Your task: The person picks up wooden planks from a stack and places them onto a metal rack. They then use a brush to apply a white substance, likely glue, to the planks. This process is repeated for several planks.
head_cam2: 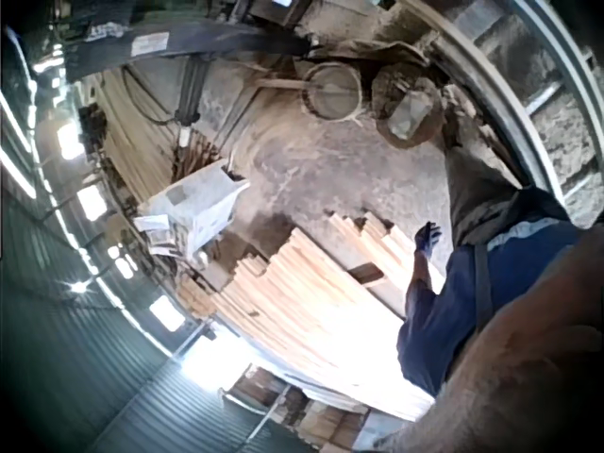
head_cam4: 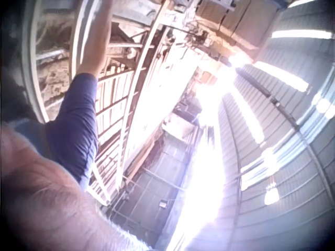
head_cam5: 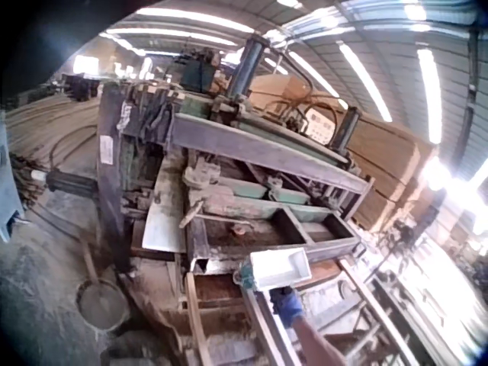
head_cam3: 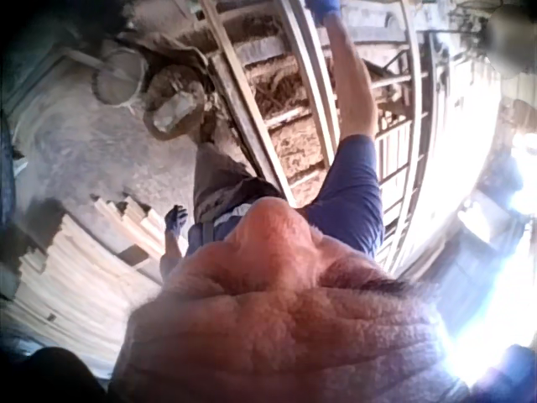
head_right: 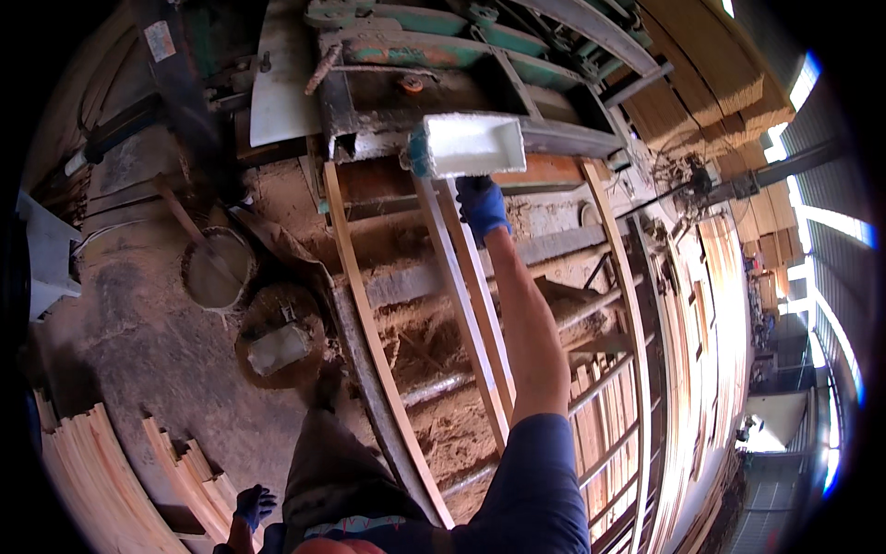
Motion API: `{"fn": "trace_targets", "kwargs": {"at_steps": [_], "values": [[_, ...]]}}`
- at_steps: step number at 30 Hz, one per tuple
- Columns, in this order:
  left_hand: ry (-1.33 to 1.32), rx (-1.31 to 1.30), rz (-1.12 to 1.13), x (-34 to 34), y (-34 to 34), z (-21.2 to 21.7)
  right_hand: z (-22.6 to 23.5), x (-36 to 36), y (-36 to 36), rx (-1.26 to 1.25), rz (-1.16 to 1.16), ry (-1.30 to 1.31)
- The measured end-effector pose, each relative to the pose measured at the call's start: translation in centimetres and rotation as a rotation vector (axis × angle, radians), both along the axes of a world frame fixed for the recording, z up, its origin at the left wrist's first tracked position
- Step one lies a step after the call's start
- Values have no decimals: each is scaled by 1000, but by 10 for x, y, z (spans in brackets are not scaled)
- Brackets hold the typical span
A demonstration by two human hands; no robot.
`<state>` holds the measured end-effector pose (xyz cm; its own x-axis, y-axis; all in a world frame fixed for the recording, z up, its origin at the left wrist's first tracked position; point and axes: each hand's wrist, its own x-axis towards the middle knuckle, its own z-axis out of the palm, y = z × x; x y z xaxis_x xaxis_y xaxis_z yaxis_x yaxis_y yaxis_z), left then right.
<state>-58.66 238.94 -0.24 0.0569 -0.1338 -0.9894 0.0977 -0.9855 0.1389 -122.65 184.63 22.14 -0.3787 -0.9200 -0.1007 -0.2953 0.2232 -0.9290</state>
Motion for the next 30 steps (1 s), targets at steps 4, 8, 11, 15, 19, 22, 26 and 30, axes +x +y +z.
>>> {"fn": "trace_targets", "kwargs": {"at_steps": [4,8,11,15,19,22,26,30], "values": [[22,-100,73,-12,-15,-1,23,-1,38,114,78,185],[120,-117,58,-19,-13,0,52,-11,130,195,152,316],[155,-123,15,-20,15,-6,73,-23,234,315,209,453],[180,-181,-70,-5,78,-21,80,-41,399,429,263,595],[161,-187,-147,-8,153,-26,82,-53,601,529,163,502],[50,-352,-325,-39,180,14,75,-64,746,404,191,651],[217,-604,-511,-79,196,27,79,-73,952,529,97,691],[135,-1166,-887,-25,239,-40,73,-76,1077,398,132,322]]}}
